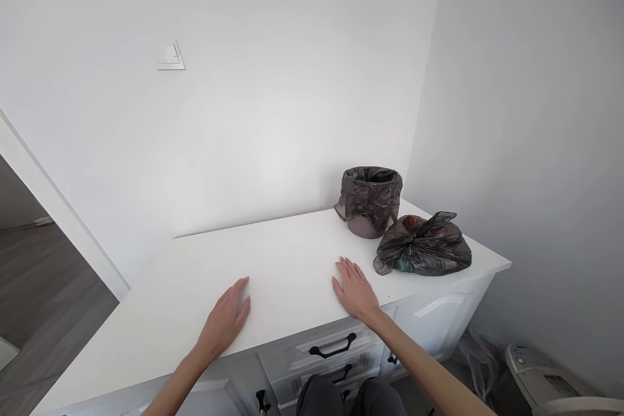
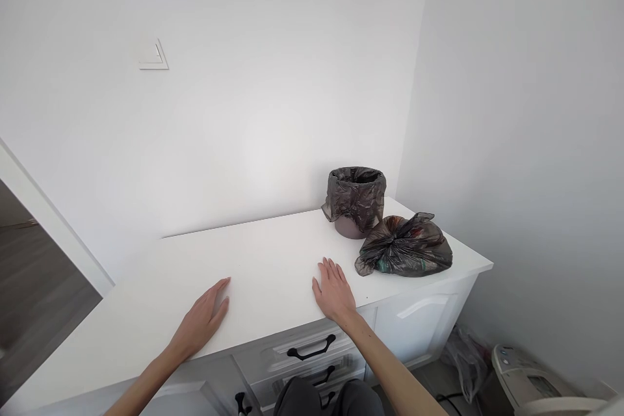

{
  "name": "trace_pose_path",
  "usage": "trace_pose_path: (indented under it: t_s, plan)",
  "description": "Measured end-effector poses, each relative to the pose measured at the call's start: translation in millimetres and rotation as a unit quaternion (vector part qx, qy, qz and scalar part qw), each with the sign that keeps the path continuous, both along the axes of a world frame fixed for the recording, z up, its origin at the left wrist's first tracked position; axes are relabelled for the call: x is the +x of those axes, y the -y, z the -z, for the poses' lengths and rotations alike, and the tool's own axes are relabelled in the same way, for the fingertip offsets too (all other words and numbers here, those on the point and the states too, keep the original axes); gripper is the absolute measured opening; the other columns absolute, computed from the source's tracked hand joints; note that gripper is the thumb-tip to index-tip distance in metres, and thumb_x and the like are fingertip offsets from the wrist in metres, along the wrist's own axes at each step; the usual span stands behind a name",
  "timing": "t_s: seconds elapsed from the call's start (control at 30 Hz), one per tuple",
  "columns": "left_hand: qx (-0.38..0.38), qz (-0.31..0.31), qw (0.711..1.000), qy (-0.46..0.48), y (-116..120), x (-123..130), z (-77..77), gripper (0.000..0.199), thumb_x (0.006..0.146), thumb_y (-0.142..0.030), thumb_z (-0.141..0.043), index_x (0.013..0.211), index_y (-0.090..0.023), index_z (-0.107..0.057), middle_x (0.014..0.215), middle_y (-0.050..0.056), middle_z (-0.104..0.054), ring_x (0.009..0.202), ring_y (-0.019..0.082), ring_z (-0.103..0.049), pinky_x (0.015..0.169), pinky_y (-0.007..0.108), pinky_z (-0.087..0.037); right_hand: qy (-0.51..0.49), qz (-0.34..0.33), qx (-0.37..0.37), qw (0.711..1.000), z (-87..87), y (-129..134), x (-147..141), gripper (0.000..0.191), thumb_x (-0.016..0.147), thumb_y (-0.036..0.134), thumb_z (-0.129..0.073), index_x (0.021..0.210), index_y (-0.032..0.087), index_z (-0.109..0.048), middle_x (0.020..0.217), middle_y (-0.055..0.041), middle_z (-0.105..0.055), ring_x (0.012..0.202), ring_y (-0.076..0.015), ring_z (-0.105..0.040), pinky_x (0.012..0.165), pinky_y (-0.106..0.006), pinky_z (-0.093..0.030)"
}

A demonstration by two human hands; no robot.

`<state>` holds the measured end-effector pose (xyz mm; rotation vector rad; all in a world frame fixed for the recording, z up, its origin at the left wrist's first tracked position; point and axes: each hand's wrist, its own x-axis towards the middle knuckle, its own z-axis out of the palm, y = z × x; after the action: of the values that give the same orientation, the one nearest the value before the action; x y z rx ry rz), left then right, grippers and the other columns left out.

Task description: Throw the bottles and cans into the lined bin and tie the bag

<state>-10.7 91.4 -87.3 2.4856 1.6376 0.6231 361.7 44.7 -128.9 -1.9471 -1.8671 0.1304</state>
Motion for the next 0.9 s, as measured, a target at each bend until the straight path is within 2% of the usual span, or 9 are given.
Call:
trace_pose_path:
  t_s: [0.23, 0.37, 0.5, 0.6, 0.67, 0.73, 0.8, 0.9]
  plan:
    - [-0.008, 0.001, 1.000, 0.002, 1.9, -0.4, -1.4, 0.058, 0.104, -0.051, -0.035, 0.155, -0.023, -0.042, 0.156, 0.010, -0.053, 0.141, 0.031, -0.052, 0.114, 0.047, -0.045, 0.000, -0.003, -0.005, 1.000, -0.3, 0.0, -1.7, 0.065, 0.106, 0.043, -0.024, 0.155, 0.005, -0.042, 0.167, -0.0146, -0.032, 0.158, -0.0238, -0.024, 0.130, -0.041, -0.013]
    - [-0.004, 0.004, 1.000, 0.008, 1.9, -3.1, -0.1, 0.057, 0.104, -0.051, -0.035, 0.155, -0.024, -0.041, 0.156, 0.009, -0.053, 0.141, 0.031, -0.052, 0.114, 0.047, -0.045, 0.002, -0.045, 0.009, 0.999, -8.3, 8.1, 12.1, 0.063, 0.104, 0.041, -0.028, 0.156, 0.008, -0.040, 0.165, -0.0139, -0.038, 0.155, -0.0244, -0.030, 0.128, -0.042, -0.022]
    - [-0.007, 0.000, 1.000, 0.008, 0.7, -4.5, 1.7, 0.058, 0.104, -0.051, -0.035, 0.155, -0.024, -0.041, 0.156, 0.008, -0.052, 0.142, 0.031, -0.051, 0.114, 0.047, -0.044, 0.059, -0.047, 0.111, 0.991, -35.3, 23.3, 53.5, 0.056, 0.102, 0.034, -0.032, 0.151, 0.013, -0.048, 0.157, -0.0135, -0.049, 0.148, -0.0264, -0.041, 0.124, -0.044, -0.029]
    - [-0.004, 0.001, 1.000, 0.009, -0.3, -4.5, 3.2, 0.058, 0.103, -0.050, -0.036, 0.154, -0.024, -0.042, 0.156, 0.008, -0.053, 0.141, 0.030, -0.051, 0.114, 0.047, -0.045, 0.108, 0.007, 0.187, 0.976, -62.1, 34.1, 98.0, 0.051, 0.101, 0.032, -0.034, 0.143, 0.013, -0.054, 0.150, -0.0158, -0.054, 0.140, -0.0285, -0.047, 0.120, -0.043, -0.033]
    - [0.001, 0.005, 1.000, 0.010, -0.6, -4.6, 3.8, 0.058, 0.104, -0.050, -0.035, 0.154, -0.022, -0.042, 0.155, 0.009, -0.053, 0.141, 0.030, -0.052, 0.114, 0.047, -0.044, 0.139, 0.062, 0.209, 0.966, -74.2, 39.5, 128.3, 0.049, 0.100, 0.031, -0.035, 0.141, 0.013, -0.055, 0.145, -0.0177, -0.056, 0.136, -0.0312, -0.049, 0.116, -0.046, -0.036]
    - [0.002, 0.007, 1.000, 0.009, -0.4, -4.8, 3.7, 0.058, 0.104, -0.050, -0.034, 0.154, -0.021, -0.042, 0.155, 0.010, -0.053, 0.141, 0.031, -0.052, 0.115, 0.048, -0.043, 0.170, 0.121, 0.209, 0.955, -77.3, 43.5, 155.1, 0.049, 0.099, 0.032, -0.038, 0.139, 0.013, -0.056, 0.141, -0.0196, -0.057, 0.133, -0.0346, -0.050, 0.112, -0.050, -0.039]
    - [-0.001, 0.007, 1.000, 0.008, 0.0, -5.0, 3.3, 0.058, 0.104, -0.050, -0.034, 0.154, -0.020, -0.042, 0.156, 0.011, -0.053, 0.142, 0.031, -0.051, 0.115, 0.048, -0.043, 0.196, 0.167, 0.190, 0.947, -72.0, 46.8, 175.4, 0.047, 0.098, 0.033, -0.039, 0.136, 0.012, -0.058, 0.138, -0.0211, -0.058, 0.130, -0.0368, -0.051, 0.108, -0.052, -0.041]
    - [-0.006, 0.006, 1.000, 0.007, 0.6, -5.4, 3.1, 0.059, 0.104, -0.049, -0.034, 0.154, -0.020, -0.041, 0.156, 0.011, -0.052, 0.143, 0.030, -0.050, 0.116, 0.047, -0.042, 0.224, 0.183, 0.159, 0.944, -57.0, 51.2, 190.8, 0.045, 0.099, 0.033, -0.038, 0.132, 0.012, -0.061, 0.137, -0.0214, -0.058, 0.129, -0.0363, -0.051, 0.106, -0.052, -0.042]
